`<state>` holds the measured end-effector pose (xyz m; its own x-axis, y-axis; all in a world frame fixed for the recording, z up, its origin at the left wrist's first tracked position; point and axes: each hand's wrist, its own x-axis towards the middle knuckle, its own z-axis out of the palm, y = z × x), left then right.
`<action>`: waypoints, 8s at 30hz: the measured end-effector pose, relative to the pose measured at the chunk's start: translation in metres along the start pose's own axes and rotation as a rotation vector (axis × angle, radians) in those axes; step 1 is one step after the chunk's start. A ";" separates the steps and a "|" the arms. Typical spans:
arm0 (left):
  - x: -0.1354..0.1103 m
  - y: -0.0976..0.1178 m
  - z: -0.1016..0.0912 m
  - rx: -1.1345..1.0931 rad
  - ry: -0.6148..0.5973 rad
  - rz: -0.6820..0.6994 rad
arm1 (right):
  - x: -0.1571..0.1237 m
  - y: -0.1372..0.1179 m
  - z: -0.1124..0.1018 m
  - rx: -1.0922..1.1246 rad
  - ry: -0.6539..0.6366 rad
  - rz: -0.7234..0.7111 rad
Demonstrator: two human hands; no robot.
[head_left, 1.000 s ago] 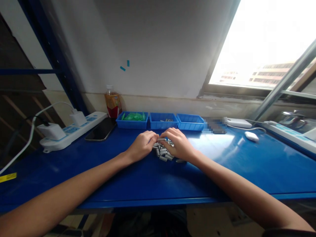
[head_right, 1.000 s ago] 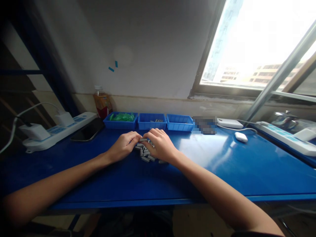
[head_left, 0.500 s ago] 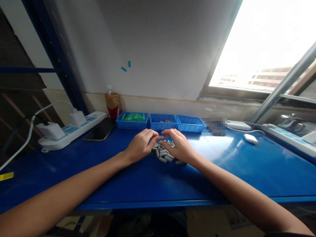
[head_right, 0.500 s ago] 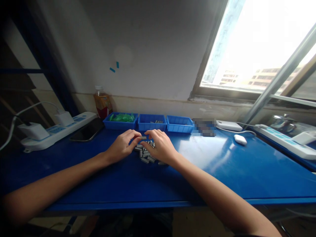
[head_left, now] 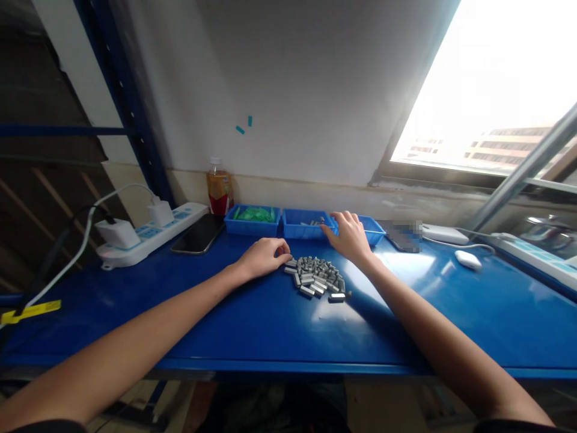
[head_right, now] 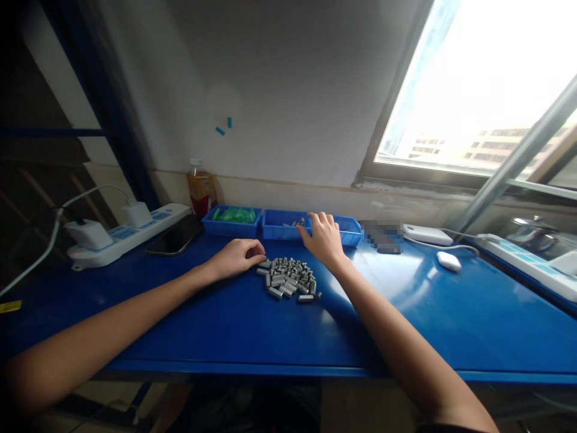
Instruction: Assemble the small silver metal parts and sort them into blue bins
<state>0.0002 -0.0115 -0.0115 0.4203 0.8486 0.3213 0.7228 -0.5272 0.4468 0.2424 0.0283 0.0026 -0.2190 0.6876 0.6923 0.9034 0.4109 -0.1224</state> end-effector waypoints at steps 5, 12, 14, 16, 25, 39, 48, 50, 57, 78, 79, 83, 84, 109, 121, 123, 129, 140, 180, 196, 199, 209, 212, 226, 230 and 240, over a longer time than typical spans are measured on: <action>-0.002 -0.009 -0.008 0.024 -0.060 0.131 | -0.022 -0.006 -0.006 0.086 -0.104 -0.064; -0.006 -0.003 -0.012 0.042 -0.087 0.145 | -0.034 -0.038 -0.015 0.263 -0.219 -0.215; -0.006 0.007 -0.011 -0.024 -0.054 0.137 | -0.036 -0.045 -0.015 0.288 -0.233 -0.269; -0.007 0.017 -0.010 -0.095 -0.033 0.152 | -0.038 -0.051 -0.017 0.297 -0.239 -0.323; -0.015 0.030 -0.008 -0.193 0.066 0.174 | -0.041 -0.060 -0.023 0.304 -0.141 -0.323; -0.015 0.027 -0.007 -0.002 0.137 0.248 | -0.043 -0.063 -0.021 0.351 -0.108 -0.292; -0.014 0.023 -0.015 0.024 -0.036 0.175 | -0.021 -0.046 -0.018 0.207 0.000 -0.310; -0.014 0.019 -0.016 0.100 -0.120 0.190 | -0.009 -0.031 -0.011 0.137 0.059 -0.188; -0.014 0.014 -0.016 0.226 -0.175 0.254 | -0.009 -0.004 0.001 0.074 -0.004 -0.072; -0.018 0.026 0.003 -0.053 0.041 0.372 | -0.042 -0.057 -0.019 0.604 -0.311 -0.276; -0.019 0.027 0.003 -0.051 0.047 0.378 | -0.043 -0.058 -0.020 0.665 -0.323 -0.237; -0.020 0.027 0.004 -0.055 0.105 0.392 | -0.044 -0.061 -0.019 0.744 -0.322 -0.118; -0.019 0.027 0.005 -0.058 0.115 0.388 | -0.043 -0.061 -0.018 0.718 -0.303 -0.100; -0.017 0.029 0.004 -0.112 0.244 0.266 | -0.042 -0.063 -0.022 0.537 -0.187 -0.082; -0.017 0.025 0.002 -0.177 0.113 0.240 | -0.043 -0.063 -0.025 0.307 -0.132 -0.273; -0.019 0.026 0.003 -0.162 0.147 0.248 | -0.043 -0.062 -0.024 0.323 -0.119 -0.246; -0.020 0.027 0.004 -0.085 0.177 0.273 | -0.043 -0.062 -0.023 0.367 -0.150 -0.221; -0.016 0.024 0.000 -0.090 0.091 0.256 | -0.037 -0.053 -0.028 0.300 -0.081 -0.359; -0.021 0.026 -0.004 -0.126 0.140 0.266 | -0.041 -0.063 -0.028 0.383 -0.166 -0.338; -0.019 0.025 -0.004 0.012 0.054 0.275 | -0.028 -0.052 -0.029 0.301 -0.024 -0.363; -0.015 0.015 0.005 0.068 0.012 0.280 | -0.010 -0.030 -0.017 0.157 0.089 -0.189; -0.011 0.013 0.009 0.071 -0.008 0.287 | -0.025 -0.026 -0.019 0.151 -0.110 -0.151; -0.011 0.017 0.009 -0.133 0.017 0.176 | -0.032 -0.044 -0.026 0.269 -0.163 -0.241; -0.011 0.026 0.002 -0.683 -0.110 0.019 | -0.038 -0.054 -0.029 0.394 -0.190 -0.487; -0.011 0.027 0.007 -0.747 -0.115 -0.020 | -0.039 -0.055 -0.028 0.352 -0.206 -0.480; -0.016 0.033 0.004 -0.437 0.097 0.078 | -0.040 -0.063 -0.023 0.363 -0.161 -0.317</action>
<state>0.0195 -0.0425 -0.0048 0.3957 0.8086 0.4354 0.3831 -0.5763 0.7219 0.2031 -0.0388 -0.0017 -0.5416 0.5669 0.6207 0.6030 0.7765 -0.1829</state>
